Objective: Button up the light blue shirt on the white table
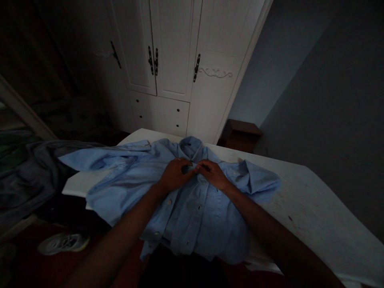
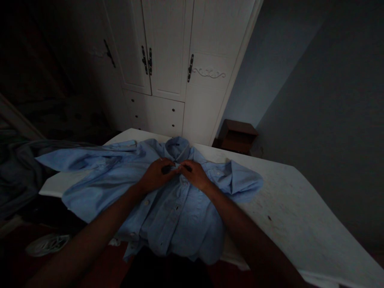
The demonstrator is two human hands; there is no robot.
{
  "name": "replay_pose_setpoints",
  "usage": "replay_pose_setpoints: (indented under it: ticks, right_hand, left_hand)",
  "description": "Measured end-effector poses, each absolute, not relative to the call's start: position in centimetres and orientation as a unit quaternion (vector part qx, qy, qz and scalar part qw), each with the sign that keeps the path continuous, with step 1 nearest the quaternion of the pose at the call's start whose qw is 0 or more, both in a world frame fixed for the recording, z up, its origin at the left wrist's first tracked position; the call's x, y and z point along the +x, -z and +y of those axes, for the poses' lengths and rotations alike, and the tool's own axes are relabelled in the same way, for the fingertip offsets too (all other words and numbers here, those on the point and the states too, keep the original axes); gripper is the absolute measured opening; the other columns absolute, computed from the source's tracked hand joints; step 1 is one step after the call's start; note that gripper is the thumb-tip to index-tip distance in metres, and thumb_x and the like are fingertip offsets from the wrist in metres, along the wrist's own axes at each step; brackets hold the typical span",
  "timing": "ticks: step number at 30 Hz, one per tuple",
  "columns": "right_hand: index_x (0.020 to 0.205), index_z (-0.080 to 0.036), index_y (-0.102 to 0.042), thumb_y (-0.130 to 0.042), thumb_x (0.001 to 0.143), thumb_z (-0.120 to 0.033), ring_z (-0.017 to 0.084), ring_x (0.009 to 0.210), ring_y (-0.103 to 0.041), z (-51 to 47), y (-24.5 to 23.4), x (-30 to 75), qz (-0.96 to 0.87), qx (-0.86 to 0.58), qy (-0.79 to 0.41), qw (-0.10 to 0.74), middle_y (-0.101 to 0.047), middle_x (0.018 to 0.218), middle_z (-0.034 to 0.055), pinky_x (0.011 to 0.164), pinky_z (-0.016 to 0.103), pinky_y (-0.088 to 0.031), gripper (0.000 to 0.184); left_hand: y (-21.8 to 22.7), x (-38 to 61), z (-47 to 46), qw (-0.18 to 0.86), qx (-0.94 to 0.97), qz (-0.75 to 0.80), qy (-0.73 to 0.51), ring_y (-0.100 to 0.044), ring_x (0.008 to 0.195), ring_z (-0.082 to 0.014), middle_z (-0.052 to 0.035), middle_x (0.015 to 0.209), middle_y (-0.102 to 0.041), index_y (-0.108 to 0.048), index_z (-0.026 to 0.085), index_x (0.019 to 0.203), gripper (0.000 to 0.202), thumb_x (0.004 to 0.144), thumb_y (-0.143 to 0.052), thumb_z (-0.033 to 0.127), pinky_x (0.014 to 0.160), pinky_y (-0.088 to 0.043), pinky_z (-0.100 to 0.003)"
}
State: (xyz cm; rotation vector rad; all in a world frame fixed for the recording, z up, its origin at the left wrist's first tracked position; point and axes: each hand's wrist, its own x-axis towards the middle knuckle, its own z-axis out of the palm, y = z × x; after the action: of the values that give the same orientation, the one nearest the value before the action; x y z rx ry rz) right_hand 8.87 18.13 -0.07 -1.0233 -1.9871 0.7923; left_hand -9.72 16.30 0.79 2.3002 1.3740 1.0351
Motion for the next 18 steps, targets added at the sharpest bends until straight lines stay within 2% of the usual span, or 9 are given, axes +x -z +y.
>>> replay_pose_setpoints:
  ticks: [5, 12, 18]
  right_hand:
    - [0.08, -0.019, -0.066, -0.054, 0.086, -0.034, 0.015, 0.072, -0.059, 18.42, 0.1, 9.0, -0.77, -0.395, -0.331, 0.376, -0.064, 0.074, -0.0004, 0.069, 0.025, -0.045, 0.02]
    - [0.08, -0.019, -0.068, -0.054, 0.087, -0.034, 0.015, 0.072, -0.06, 18.18, -0.16, 8.85, -0.776, -0.405, -0.307, 0.374, -0.065, 0.074, -0.0003, 0.067, 0.025, -0.045, 0.022]
    - [0.078, -0.019, -0.069, -0.056, 0.085, -0.033, 0.015, 0.072, -0.062, 17.93, -0.25, 8.49, -0.766, -0.417, -0.296, 0.39, -0.067, 0.073, -0.0002, 0.068, 0.025, -0.045, 0.02]
  left_hand:
    - [-0.75, -9.49, 16.26, 0.1, 0.806, 0.476, -0.337, -0.064, 0.084, -0.0213, -0.0065, 0.086, -0.071, -0.07, 0.018, 0.085, 0.027, 0.089, -0.056, 0.04, 0.08, -0.047, -0.034]
    - [-0.53, -9.49, 16.56, 0.069, 0.822, 0.471, -0.312, -0.062, 0.084, -0.0211, -0.0051, 0.085, -0.07, -0.07, 0.02, 0.084, 0.012, 0.082, -0.062, 0.027, 0.081, -0.047, -0.034]
    - [-0.42, -9.5, 16.71, 0.088, 0.812, 0.481, -0.319, -0.062, 0.086, -0.022, -0.0054, 0.086, -0.071, -0.071, 0.019, 0.083, 0.01, 0.08, -0.063, 0.024, 0.081, -0.047, -0.034]
